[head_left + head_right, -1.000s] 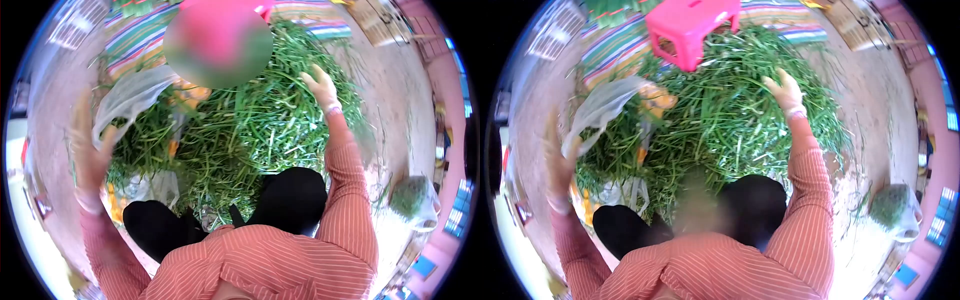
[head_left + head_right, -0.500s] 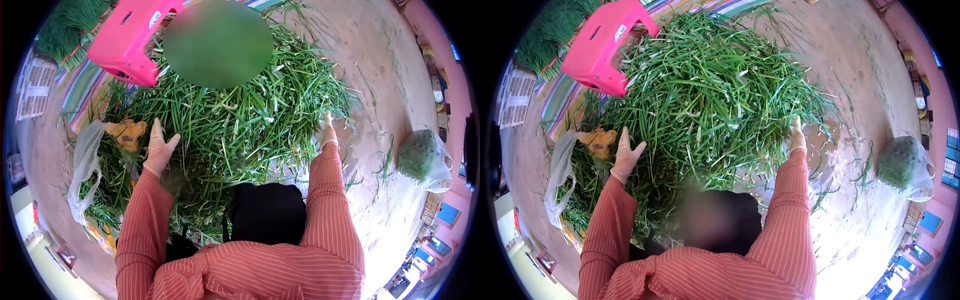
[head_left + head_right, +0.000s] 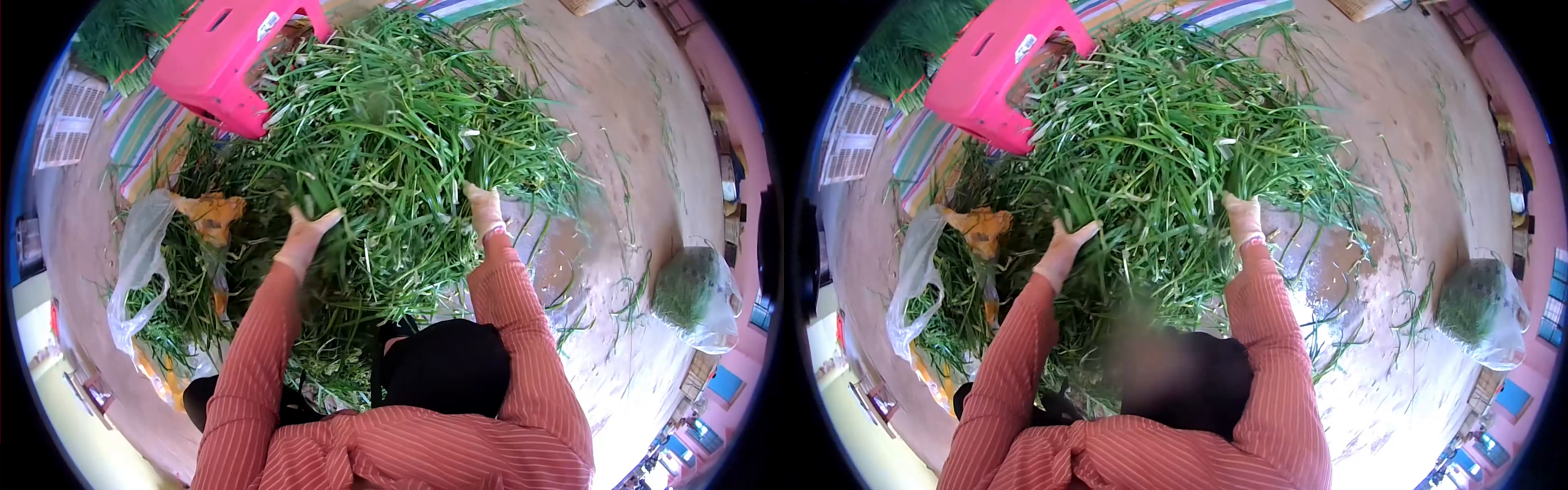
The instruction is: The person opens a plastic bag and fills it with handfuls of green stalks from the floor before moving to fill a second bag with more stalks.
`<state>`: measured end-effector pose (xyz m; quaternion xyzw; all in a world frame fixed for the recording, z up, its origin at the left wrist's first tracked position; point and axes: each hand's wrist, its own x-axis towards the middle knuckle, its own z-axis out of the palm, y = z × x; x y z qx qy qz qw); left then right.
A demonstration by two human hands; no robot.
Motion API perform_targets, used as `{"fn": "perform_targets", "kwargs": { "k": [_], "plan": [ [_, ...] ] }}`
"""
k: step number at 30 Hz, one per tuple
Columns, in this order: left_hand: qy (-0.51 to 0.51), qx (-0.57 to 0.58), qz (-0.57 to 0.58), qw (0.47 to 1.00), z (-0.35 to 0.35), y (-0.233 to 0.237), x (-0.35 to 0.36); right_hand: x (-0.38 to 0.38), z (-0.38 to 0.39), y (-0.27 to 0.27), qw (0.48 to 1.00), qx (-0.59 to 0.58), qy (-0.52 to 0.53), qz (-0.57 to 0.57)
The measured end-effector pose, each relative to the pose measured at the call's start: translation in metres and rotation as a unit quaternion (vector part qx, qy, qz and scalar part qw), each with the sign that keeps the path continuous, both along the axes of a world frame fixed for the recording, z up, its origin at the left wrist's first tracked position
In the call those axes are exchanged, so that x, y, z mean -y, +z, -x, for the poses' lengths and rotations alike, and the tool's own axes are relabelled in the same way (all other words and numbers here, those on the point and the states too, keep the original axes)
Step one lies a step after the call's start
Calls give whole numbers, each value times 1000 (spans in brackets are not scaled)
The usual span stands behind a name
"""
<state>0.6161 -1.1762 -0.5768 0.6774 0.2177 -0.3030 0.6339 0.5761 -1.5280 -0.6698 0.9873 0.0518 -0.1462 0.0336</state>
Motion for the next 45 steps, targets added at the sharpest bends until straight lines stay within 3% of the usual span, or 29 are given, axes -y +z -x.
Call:
{"fn": "perform_targets", "kwargs": {
  "k": [2,3,4,6,7,8,10,12,14,15,16,19,20,22,23,25,26,27,29,30,31,33,35,37,38,39,41,43,45],
  "plan": [
    [-12,-2,-33,999,-2,-18,5,-15,16,2,989,119,85,-27],
    [-8,0,-35,999,-3,-19,4,-19,20,7,968,181,121,-122],
    [7,-13,34,999,-3,-20,2,-32,25,10,951,132,23,-279],
    [8,-59,125,990,-3,-19,-2,-49,21,16,975,78,199,-66],
    [27,-53,140,988,-1,1,5,-64,21,10,943,23,42,-329],
    [4,-82,151,985,-1,17,5,-79,21,4,807,15,-102,-581],
    [-27,-125,187,974,-3,41,3,-126,6,86,717,-111,-249,-642],
    [-22,-98,267,958,2,37,0,-139,3,66,749,-158,-64,-640],
    [-5,-78,264,961,10,73,-2,-138,4,88,576,-183,-119,-787],
    [1,-66,260,963,14,91,-5,-138,3,104,512,-185,-126,-829],
    [-7,-59,257,965,20,100,-12,-140,3,123,488,-187,-125,-843],
    [-15,22,266,964,38,139,-23,-150,2,199,656,-149,-37,-739],
    [45,-8,331,943,45,145,-24,-155,1,198,668,-212,-60,-711],
    [61,-49,315,946,51,122,-32,-165,-2,189,745,-246,-75,-615],
    [76,-95,294,948,53,104,-39,-174,-4,169,745,-246,-71,-616],
    [84,-134,260,952,52,62,-52,-190,-13,128,782,-298,-230,-496],
    [105,-159,259,947,52,37,-58,-191,-16,124,783,-296,-230,-496],
    [126,-187,255,940,53,20,-64,-193,-16,121,829,-283,-193,-442],
    [121,-157,262,945,61,15,-70,-203,-14,152,873,-271,-256,-314],
    [116,-143,259,948,60,26,-71,-192,-5,146,896,-162,-190,-367],
    [112,-127,257,951,57,39,-70,-179,5,141,902,-49,-117,-412],
    [97,-116,230,961,56,48,-63,-166,18,132,751,69,-169,-635],
    [124,-2,250,960,58,44,-46,-138,7,98,594,-145,-299,-732],
    [29,51,209,976,51,40,-23,-153,-10,108,563,-212,-330,-727],
    [-29,103,149,983,50,38,-10,-170,-11,116,652,-154,-295,-681],
    [-81,155,85,981,47,39,3,-189,-17,171,686,-227,-296,-625],
    [-205,150,4,967,40,41,14,-187,-17,131,702,-207,-174,-659],
    [-327,75,-11,942,34,53,13,-197,-26,132,737,-264,-211,-585],
    [-382,51,-20,923,37,65,9,-208,-33,114,826,-254,-259,-432]
  ]
}}
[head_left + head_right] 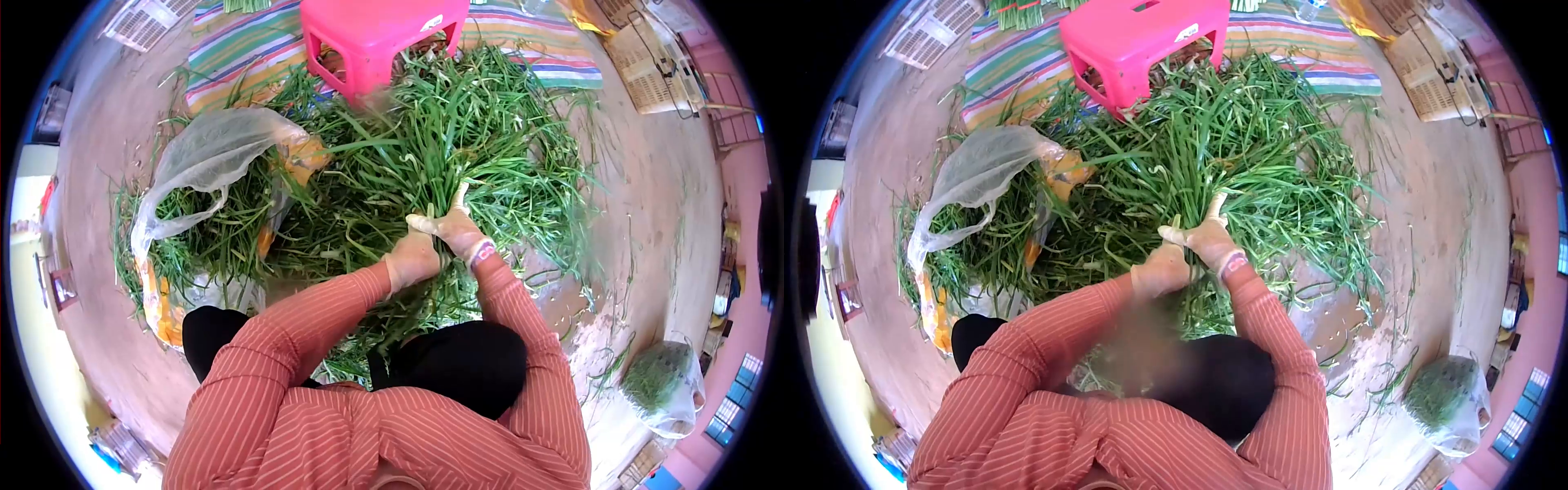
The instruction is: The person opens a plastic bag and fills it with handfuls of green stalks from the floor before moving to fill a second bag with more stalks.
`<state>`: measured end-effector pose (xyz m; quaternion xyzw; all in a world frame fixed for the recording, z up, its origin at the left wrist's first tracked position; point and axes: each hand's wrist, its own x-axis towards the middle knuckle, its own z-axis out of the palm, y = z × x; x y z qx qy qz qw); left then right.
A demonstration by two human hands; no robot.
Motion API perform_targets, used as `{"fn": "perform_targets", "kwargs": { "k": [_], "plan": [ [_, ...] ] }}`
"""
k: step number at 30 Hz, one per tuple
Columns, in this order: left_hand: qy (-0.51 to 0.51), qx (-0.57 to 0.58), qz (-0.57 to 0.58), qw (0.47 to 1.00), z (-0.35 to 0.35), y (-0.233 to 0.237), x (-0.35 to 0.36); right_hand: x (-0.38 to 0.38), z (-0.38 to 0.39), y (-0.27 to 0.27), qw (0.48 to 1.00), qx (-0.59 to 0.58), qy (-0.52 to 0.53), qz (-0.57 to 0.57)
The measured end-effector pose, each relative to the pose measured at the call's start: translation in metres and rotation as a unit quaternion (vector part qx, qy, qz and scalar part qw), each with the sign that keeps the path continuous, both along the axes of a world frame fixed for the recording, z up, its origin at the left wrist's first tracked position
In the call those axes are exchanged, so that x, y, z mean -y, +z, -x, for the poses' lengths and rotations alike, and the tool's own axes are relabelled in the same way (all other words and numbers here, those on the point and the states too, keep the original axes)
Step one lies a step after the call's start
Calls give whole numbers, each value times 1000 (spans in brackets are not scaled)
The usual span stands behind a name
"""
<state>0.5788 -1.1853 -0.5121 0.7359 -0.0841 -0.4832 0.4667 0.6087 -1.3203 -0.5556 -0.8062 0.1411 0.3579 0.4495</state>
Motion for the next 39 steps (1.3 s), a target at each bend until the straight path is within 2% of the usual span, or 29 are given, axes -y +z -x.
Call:
{"fn": "perform_targets", "kwargs": {
  "k": [1,2,4,5,6,8,10,11,12,14,15,16,18,20,21,23,25,26,28,30,31,32,33,34,35,36,37,38,39],
  "plan": [
    [27,143,-22,989,20,-36,4,-9,-1,1,1000,-1,5,-2],
    [58,284,-67,955,39,-72,7,-18,-3,6,996,-13,15,93],
    [109,126,88,982,50,-47,-9,-29,-1,2,969,18,39,245],
    [153,205,56,965,62,-44,-9,-26,0,-5,976,33,29,215],
    [163,205,54,964,61,-40,-14,-17,1,-16,981,47,21,186],
    [164,162,84,969,55,-21,-32,-7,9,-38,988,109,-88,-56],
    [173,121,120,970,45,2,-41,-4,14,-42,931,121,-177,-296],
    [160,116,115,973,44,-1,-40,-3,14,-34,928,96,-201,-297],
    [146,110,110,977,42,-6,-39,4,12,-34,905,65,-213,-362],
    [104,115,74,985,37,-14,-36,12,8,-25,930,-42,-221,-291],
    [98,179,51,978,40,-22,-35,14,5,-28,929,-83,-219,-286],
    [92,245,28,965,43,-31,-35,-4,8,3,948,-38,-185,-258],
    [108,212,36,971,48,-16,-40,-30,11,48,971,-37,-178,-153],
    [125,178,39,975,57,8,-52,-18,6,-2,985,-34,-128,-108],
    [93,169,48,980,65,22,-62,-16,4,-26,996,1,-84,-4],
    [44,196,58,978,89,38,-87,-49,4,5,977,25,-20,212],
    [51,259,46,963,107,52,-125,-67,10,9,957,55,14,284],
    [108,347,52,930,108,54,-147,-65,7,1,948,61,24,311],
    [133,415,-77,897,96,64,-198,-51,5,-25,935,126,22,330],
    [102,503,-239,824,79,79,-249,-36,3,-20,964,121,-8,239],
    [117,564,-319,753,75,74,-272,-34,8,-16,968,192,-60,152],
    [95,575,-416,698,82,81,-289,11,-2,-78,976,194,-98,1],
    [60,592,-518,615,86,78,-306,4,5,-36,974,185,-121,-43],
    [46,609,-537,582,87,76,-324,-7,12,11,970,174,-145,-87],
    [30,588,-577,566,88,72,-341,-18,20,58,963,163,-169,-130],
    [13,566,-616,548,89,67,-355,-13,27,73,953,212,-170,-136],
    [14,565,-617,548,86,65,-368,-13,33,91,949,178,-229,-125],
    [24,566,-642,517,80,63,-382,-4,37,100,950,212,-201,-110],
    [34,566,-664,487,73,61,-393,6,43,112,962,158,-179,-133]
  ]
}}
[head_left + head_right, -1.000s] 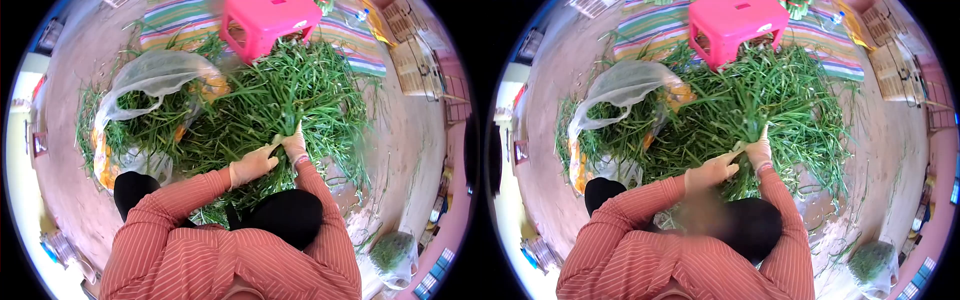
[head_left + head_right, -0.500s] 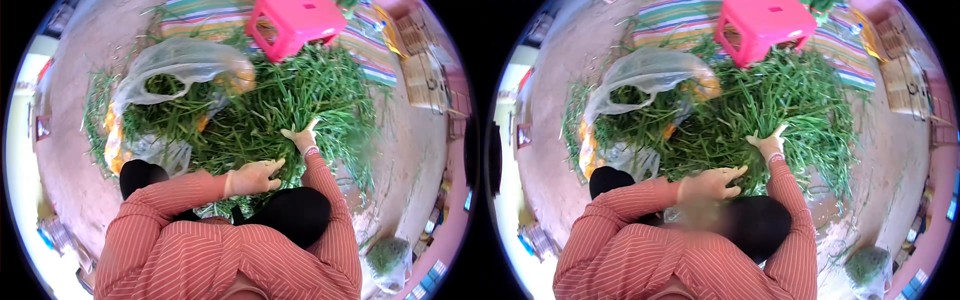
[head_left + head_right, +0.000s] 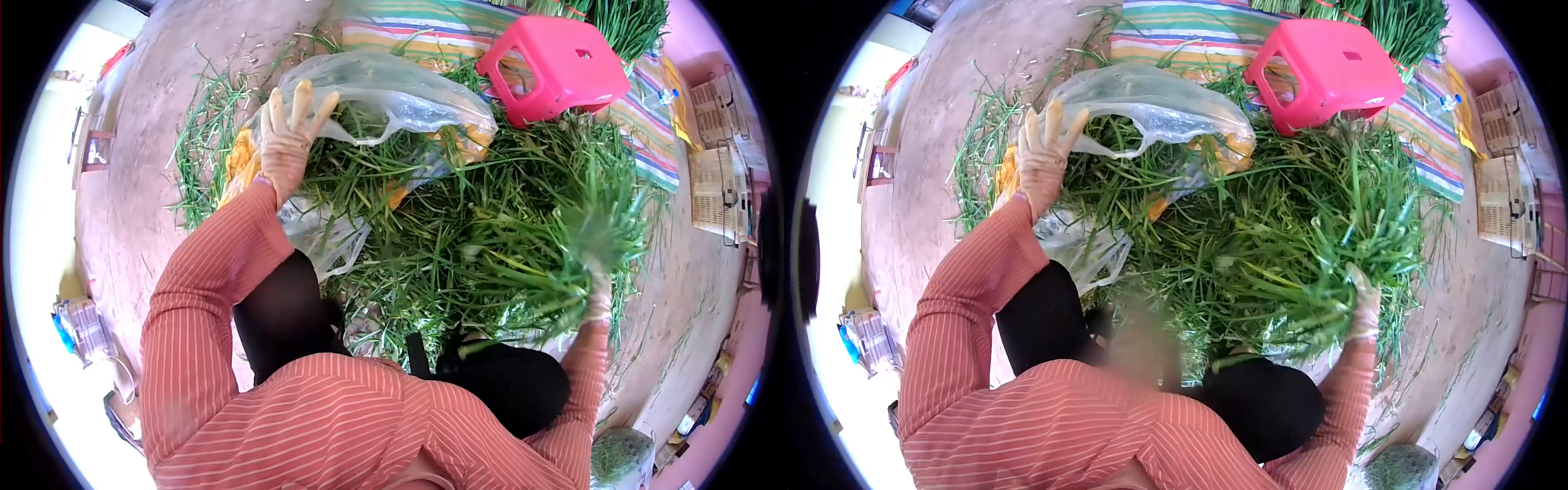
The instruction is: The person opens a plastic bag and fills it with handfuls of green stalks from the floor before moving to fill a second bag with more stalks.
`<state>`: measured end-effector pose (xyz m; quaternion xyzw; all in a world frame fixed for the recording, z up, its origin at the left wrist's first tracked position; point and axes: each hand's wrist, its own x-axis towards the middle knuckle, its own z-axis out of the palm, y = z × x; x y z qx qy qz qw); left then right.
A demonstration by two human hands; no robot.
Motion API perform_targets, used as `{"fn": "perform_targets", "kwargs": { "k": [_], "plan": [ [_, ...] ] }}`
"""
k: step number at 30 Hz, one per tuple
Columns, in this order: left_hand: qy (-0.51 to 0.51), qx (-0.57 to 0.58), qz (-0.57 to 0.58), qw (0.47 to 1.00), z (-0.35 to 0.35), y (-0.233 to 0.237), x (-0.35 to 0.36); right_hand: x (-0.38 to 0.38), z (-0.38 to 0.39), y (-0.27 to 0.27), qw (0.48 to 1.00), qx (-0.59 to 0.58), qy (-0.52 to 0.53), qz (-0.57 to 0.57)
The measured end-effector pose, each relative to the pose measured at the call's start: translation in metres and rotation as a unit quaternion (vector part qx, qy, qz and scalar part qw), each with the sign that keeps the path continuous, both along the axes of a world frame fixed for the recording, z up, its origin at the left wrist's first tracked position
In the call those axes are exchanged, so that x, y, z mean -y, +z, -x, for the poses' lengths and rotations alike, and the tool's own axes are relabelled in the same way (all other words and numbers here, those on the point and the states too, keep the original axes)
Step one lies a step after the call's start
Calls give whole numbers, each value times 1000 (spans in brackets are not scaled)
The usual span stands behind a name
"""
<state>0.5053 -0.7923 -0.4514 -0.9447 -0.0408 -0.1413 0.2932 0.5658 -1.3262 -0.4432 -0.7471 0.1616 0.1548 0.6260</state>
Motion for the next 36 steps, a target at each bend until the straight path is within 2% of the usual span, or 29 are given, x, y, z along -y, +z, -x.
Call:
{"fn": "perform_targets", "kwargs": {
  "k": [1,3,4,5,7,9,10,11,12,13,14,15,16,17,19,20,22,23,24,25,26,29,30,31,32,33,34,36],
  "plan": [
    [1,3,1,1000,-8,-2,-9,5,6,13,998,-46,35,-26],
    [18,-17,51,998,-26,-8,-27,-10,23,34,997,-7,25,-72],
    [-12,36,80,996,-36,-11,-36,-22,30,55,991,51,118,-30],
    [-8,40,81,996,-42,-15,-44,-3,24,48,981,-38,185,-54],
    [85,-51,75,992,-51,-7,-45,-36,48,80,994,-58,81,-46],
    [83,-26,86,992,-49,1,-53,-29,49,82,967,39,237,86],
    [18,22,239,971,-52,3,-60,-33,52,90,938,101,305,134],
    [-48,72,385,919,-53,6,-68,-43,55,103,925,133,341,106],
    [-80,65,458,883,-55,15,-72,-49,55,107,917,120,354,138],
    [-75,72,460,882,-59,20,-79,-54,56,111,908,106,368,171],
    [-158,25,415,896,-65,26,-86,-60,56,115,897,93,382,203],
    [-238,-21,362,901,-69,30,-92,-63,57,114,901,36,394,179],
    [-204,-53,424,881,-71,32,-96,-66,57,115,900,-21,406,156],
    [-197,-45,426,882,-71,37,-100,-70,56,117,897,-80,415,133],
    [-145,-84,298,940,-72,48,-106,-80,53,121,885,-167,422,102],
    [-113,-100,312,938,-74,53,-106,-86,52,122,879,-195,424,95],
    [-146,-96,298,938,-87,23,-124,-120,48,121,818,-185,510,190],
    [-180,-97,283,937,-94,14,-129,-167,52,134,817,-135,538,159],
    [-148,-116,440,878,-77,39,-117,-215,56,146,813,-84,562,128],
    [-111,-112,585,795,-59,66,-104,-253,54,140,809,-48,577,98],
    [-180,-71,598,778,-45,82,-97,-288,48,119,810,-28,584,50],
    [-326,-40,634,700,-69,48,-102,-376,28,32,808,-21,584,-74],
    [-300,-61,676,671,-51,69,-93,-397,17,1,805,-55,587,-62],
    [-271,-81,714,641,-27,93,-83,-421,12,-9,841,-71,536,-24],
    [-270,-106,659,694,-9,106,-79,-437,4,-30,868,0,494,-48],
    [-272,-129,600,741,9,120,-76,-458,-19,-85,898,95,428,26],
    [-231,-105,696,672,26,131,-63,-474,-29,-68,926,85,366,-14],
    [-247,-116,612,742,49,135,-72,-502,-44,-38,954,106,265,-93]
  ]
}}
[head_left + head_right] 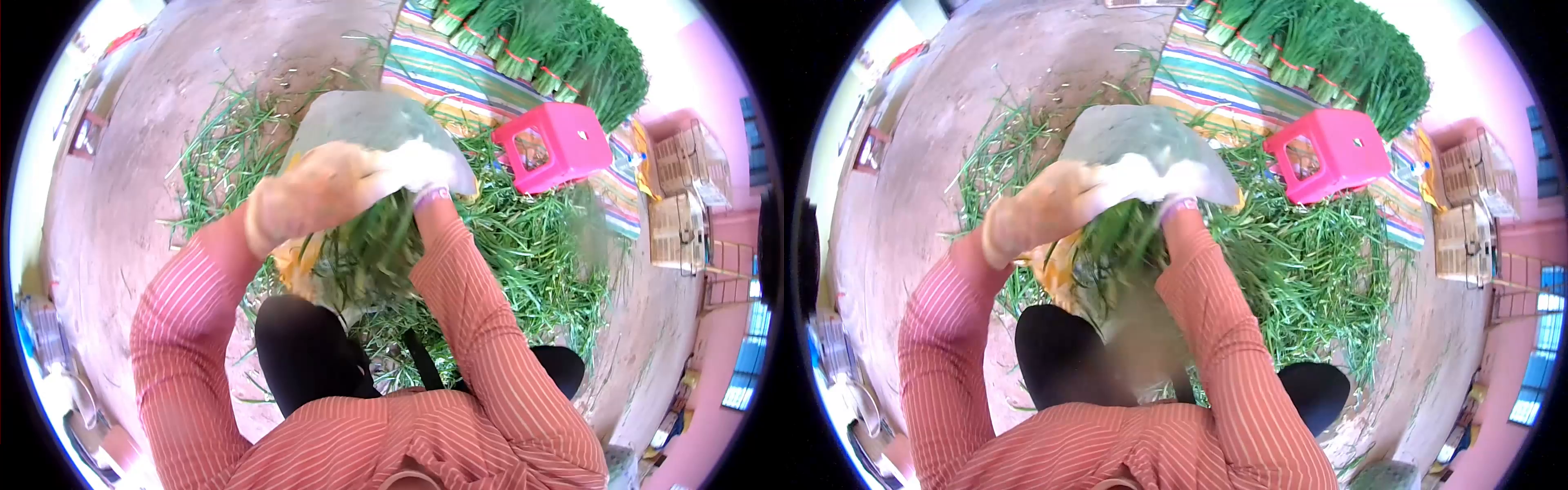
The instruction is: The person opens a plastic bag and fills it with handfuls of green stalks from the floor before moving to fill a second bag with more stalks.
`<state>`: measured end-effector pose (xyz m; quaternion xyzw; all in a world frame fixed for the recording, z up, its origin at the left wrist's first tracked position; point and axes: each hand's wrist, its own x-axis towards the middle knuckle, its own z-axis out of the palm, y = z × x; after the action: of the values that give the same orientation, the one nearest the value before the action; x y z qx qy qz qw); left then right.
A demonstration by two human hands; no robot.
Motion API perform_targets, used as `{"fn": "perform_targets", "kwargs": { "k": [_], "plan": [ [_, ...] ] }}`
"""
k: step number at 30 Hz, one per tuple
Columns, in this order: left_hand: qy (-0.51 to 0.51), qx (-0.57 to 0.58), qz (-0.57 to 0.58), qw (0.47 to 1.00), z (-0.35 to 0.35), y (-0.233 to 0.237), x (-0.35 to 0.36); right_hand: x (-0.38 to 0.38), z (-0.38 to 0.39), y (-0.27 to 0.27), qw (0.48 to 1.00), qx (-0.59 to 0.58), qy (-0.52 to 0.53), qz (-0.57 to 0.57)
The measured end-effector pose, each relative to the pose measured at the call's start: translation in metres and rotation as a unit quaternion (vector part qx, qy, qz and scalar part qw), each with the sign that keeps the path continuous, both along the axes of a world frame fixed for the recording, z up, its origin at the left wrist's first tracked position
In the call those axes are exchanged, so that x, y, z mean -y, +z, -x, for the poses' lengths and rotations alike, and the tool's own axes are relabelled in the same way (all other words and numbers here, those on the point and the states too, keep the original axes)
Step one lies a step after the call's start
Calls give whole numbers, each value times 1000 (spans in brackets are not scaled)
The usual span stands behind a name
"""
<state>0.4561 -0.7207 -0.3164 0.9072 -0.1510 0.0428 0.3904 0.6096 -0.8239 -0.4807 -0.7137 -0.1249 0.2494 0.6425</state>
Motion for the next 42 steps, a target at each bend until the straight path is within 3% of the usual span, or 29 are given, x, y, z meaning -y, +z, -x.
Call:
{"fn": "perform_targets", "kwargs": {
  "k": [2,4,5,6,8,9,10,11,12,13,15,17,18,20,21,22,24,26,27,29,30,31,33,35,37,39,40,41,42],
  "plan": [
    [-29,30,-31,999,7,-2,1,-29,-10,19,997,33,-58,-46],
    [30,-82,217,972,15,18,8,-59,-7,23,990,117,-75,-14],
    [12,-13,189,982,5,-6,-4,-68,1,22,981,178,-56,48],
    [77,-94,176,977,0,-3,-17,-74,13,23,958,253,-16,131],
    [145,-126,178,965,-9,-14,-39,-45,37,33,896,340,135,251],
    [182,-121,192,957,-9,-23,-43,-18,35,32,909,272,217,229],
    [218,-114,208,947,-8,-31,-48,14,39,30,911,271,211,228],
    [223,-122,210,944,-2,-34,-49,55,45,22,958,249,112,87],
    [262,-117,143,947,5,-35,-49,92,45,25,957,267,31,111],
    [296,-112,72,946,11,-36,-49,133,26,13,923,326,40,201],
    [319,-108,96,937,39,-58,-48,215,21,-48,896,262,-19,357],
    [371,95,-22,924,72,-87,-47,236,45,-45,852,26,111,511],
    [373,79,-80,921,96,-114,-49,235,56,-54,817,66,159,550],
    [418,-16,-30,908,136,-154,-22,228,79,-81,752,130,205,612],
    [460,-88,77,880,148,-169,-1,218,86,-81,735,135,185,638],
    [457,-104,154,870,172,-233,9,212,86,-84,744,138,167,632],
    [458,-120,231,850,182,-270,20,207,75,-94,797,72,116,588],
    [397,-321,382,770,152,-228,34,204,60,-100,842,-14,73,534],
    [399,-319,383,769,152,-231,35,199,54,-94,842,-12,75,534],
    [399,-340,534,663,155,-245,36,188,45,-74,806,-38,176,564],
    [378,-324,479,723,159,-247,34,189,52,-57,853,39,214,475],
    [361,-302,419,776,163,-249,32,175,57,-29,852,40,216,474],
    [355,-294,530,712,151,-195,34,129,77,23,786,113,378,477],
    [354,-309,553,688,146,-150,37,77,89,24,787,149,394,451],
    [453,-252,478,710,146,-107,45,8,97,17,802,173,404,405],
    [365,-264,632,630,155,-72,40,-57,108,12,838,210,374,338],
    [362,-263,632,633,163,-64,38,-91,116,-20,617,563,445,323],
    [373,-235,598,669,175,-58,36,-111,130,-8,672,624,341,206],
    [386,-207,563,701,183,-57,32,-141,134,-26,763,605,223,-39]
  ]
}}
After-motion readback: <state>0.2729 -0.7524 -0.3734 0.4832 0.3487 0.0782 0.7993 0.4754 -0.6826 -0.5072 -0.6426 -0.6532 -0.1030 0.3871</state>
